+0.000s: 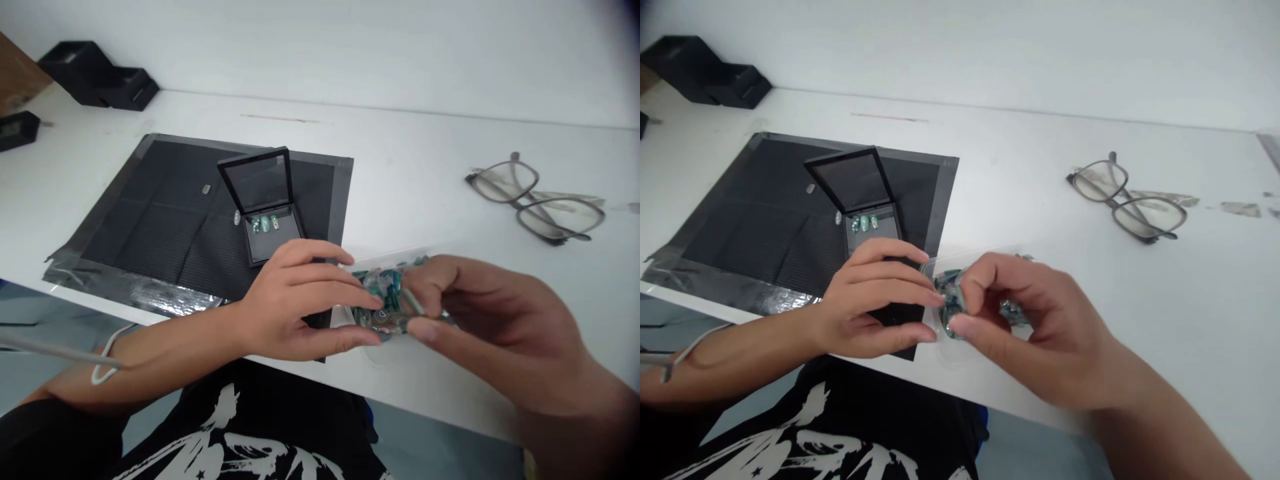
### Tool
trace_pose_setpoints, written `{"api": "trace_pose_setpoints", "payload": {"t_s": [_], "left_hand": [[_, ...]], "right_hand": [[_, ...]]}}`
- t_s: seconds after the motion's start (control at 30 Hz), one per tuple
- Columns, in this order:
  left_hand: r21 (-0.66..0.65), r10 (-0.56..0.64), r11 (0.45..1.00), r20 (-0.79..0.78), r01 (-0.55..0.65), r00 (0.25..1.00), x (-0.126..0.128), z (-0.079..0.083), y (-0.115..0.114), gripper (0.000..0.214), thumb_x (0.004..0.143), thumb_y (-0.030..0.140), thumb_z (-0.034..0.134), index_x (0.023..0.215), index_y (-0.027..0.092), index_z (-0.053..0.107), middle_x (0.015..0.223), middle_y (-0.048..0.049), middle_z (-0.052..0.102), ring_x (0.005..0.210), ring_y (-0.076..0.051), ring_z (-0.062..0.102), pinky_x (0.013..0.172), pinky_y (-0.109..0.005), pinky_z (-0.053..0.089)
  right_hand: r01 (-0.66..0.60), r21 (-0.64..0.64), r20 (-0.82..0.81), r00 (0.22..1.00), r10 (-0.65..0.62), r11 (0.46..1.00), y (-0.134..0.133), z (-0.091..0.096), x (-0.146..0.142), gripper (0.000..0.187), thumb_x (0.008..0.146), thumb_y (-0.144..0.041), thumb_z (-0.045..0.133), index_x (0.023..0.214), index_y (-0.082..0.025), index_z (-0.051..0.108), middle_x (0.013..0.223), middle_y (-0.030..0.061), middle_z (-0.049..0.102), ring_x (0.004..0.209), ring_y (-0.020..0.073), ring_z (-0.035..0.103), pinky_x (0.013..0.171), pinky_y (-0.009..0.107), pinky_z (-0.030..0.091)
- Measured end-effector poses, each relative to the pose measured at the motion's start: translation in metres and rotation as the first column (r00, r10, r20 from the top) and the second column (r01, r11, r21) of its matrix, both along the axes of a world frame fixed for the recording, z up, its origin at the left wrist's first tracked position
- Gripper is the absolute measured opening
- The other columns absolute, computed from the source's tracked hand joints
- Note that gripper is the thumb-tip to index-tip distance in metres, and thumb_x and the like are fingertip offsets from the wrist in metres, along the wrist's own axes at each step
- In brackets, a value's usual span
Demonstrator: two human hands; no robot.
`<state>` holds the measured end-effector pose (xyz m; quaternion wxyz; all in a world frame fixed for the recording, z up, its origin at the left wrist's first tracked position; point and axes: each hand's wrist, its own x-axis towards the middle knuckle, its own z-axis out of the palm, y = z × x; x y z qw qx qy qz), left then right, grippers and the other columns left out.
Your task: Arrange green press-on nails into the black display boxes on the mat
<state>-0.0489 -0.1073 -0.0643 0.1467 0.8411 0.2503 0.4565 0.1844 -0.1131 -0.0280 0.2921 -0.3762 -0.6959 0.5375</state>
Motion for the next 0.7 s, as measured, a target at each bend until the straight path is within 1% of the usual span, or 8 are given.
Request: {"api": "trace_pose_setpoints", "payload": {"t_s": [0.07, 0.13, 0.27, 0.37, 0.43, 0.5, 0.57, 0.7], "left_hand": [[-0.047, -0.052, 0.997, 0.046, 0.054, 0.998, 0.002, -0.002, -0.001, 0.021, 0.08, 0.034, 0.081, 0.091, 0.019, 0.072, 0.081, 0.0012, 0.078, 0.088, -0.014, 0.071, 0.09, -0.028, 0.059], [-0.084, -0.066, 0.994, 0.039, 0.069, 0.997, 0.002, -0.005, -0.002, 0.011, 0.085, 0.027, 0.076, 0.089, 0.019, 0.071, 0.081, 0.0017, 0.078, 0.083, -0.012, 0.072, 0.09, -0.026, 0.059], [-0.074, -0.014, 0.997, -0.058, 0.01, 0.998, 0.001, -0.007, -0.002, 0.008, 0.088, 0.027, 0.072, 0.089, 0.02, 0.071, 0.085, 0.0017, 0.079, 0.095, -0.015, 0.072, 0.088, -0.03, 0.056], [-0.057, -0.061, 0.997, -0.154, 0.053, 0.986, -0.002, -0.006, -0.002, 0.012, 0.09, 0.034, 0.069, 0.089, 0.022, 0.071, 0.087, 0.0029, 0.079, 0.102, -0.017, 0.07, 0.09, -0.031, 0.052], [-0.07, -0.116, 0.992, -0.231, 0.103, 0.966, -0.004, -0.005, -0.002, 0.02, 0.092, 0.042, 0.066, 0.09, 0.023, 0.07, 0.091, 0.003, 0.078, 0.106, -0.019, 0.069, 0.092, -0.033, 0.048], [-0.088, -0.146, 0.988, -0.276, 0.126, 0.95, -0.006, -0.004, -0.001, 0.029, 0.092, 0.05, 0.063, 0.087, 0.022, 0.069, 0.091, 0.0025, 0.078, 0.108, -0.02, 0.067, 0.094, -0.034, 0.045], [-0.091, -0.143, 0.988, -0.297, 0.122, 0.944, -0.007, -0.004, 0.0, 0.033, 0.092, 0.052, 0.062, 0.082, 0.021, 0.067, 0.088, 0.002, 0.077, 0.109, -0.021, 0.066, 0.095, -0.035, 0.043], [-0.089, -0.11, 0.993, -0.361, 0.084, 0.926, -0.009, -0.003, 0.001, 0.034, 0.097, 0.043, 0.056, 0.075, 0.019, 0.064, 0.09, 0.0013, 0.076, 0.116, -0.024, 0.063, 0.1, -0.038, 0.039]], "right_hand": [[-0.073, 0.042, 0.073, 0.995, 0.07, 0.996, -0.001, -0.002, -0.004, 0.016, 0.085, -0.027, 0.072, 0.08, -0.026, 0.056, 0.068, -0.0022, 0.052, 0.06, 0.0142, 0.049, 0.052, 0.028, 0.041], [-0.115, 0.074, 0.141, 0.985, 0.103, 0.991, -0.001, -0.005, -0.007, 0.015, 0.087, -0.028, 0.069, 0.081, -0.026, 0.056, 0.067, -0.0018, 0.054, 0.06, 0.0143, 0.049, 0.051, 0.028, 0.041], [-0.124, 0.174, 0.284, 0.956, 0.071, 0.977, 0.003, -0.009, -0.009, 0.017, 0.089, -0.03, 0.067, 0.079, -0.026, 0.055, 0.061, -0.0039, 0.052, 0.052, 0.0121, 0.046, 0.047, 0.027, 0.039], [-0.083, 0.282, 0.331, 0.943, -0.016, 0.956, 0.007, -0.006, -0.003, 0.017, 0.089, -0.034, 0.067, 0.079, -0.027, 0.056, 0.061, -0.0031, 0.054, 0.051, 0.0125, 0.047, 0.046, 0.029, 0.039], [-0.018, 0.358, 0.373, 0.919, -0.125, 0.934, 0.009, -0.002, 0.004, 0.016, 0.089, -0.035, 0.068, 0.08, -0.026, 0.058, 0.065, -0.0017, 0.059, 0.052, 0.0128, 0.05, 0.048, 0.03, 0.041], [0.039, 0.427, 0.441, 0.863, -0.246, 0.903, 0.012, 0.0, 0.01, 0.015, 0.09, -0.036, 0.067, 0.081, -0.026, 0.061, 0.068, -0.0005, 0.061, 0.054, 0.0132, 0.051, 0.049, 0.03, 0.042], [0.059, 0.484, 0.495, 0.805, -0.328, 0.873, 0.015, -0.001, 0.016, 0.016, 0.09, -0.038, 0.066, 0.082, -0.025, 0.063, 0.068, 0.0005, 0.062, 0.056, 0.0145, 0.052, 0.05, 0.032, 0.041], [-0.007, 0.498, 0.566, 0.76, -0.319, 0.867, 0.017, -0.004, 0.023, 0.018, 0.092, -0.045, 0.062, 0.094, -0.028, 0.069, 0.065, 0.0004, 0.061, 0.052, 0.0158, 0.05, 0.053, 0.035, 0.039]]}}
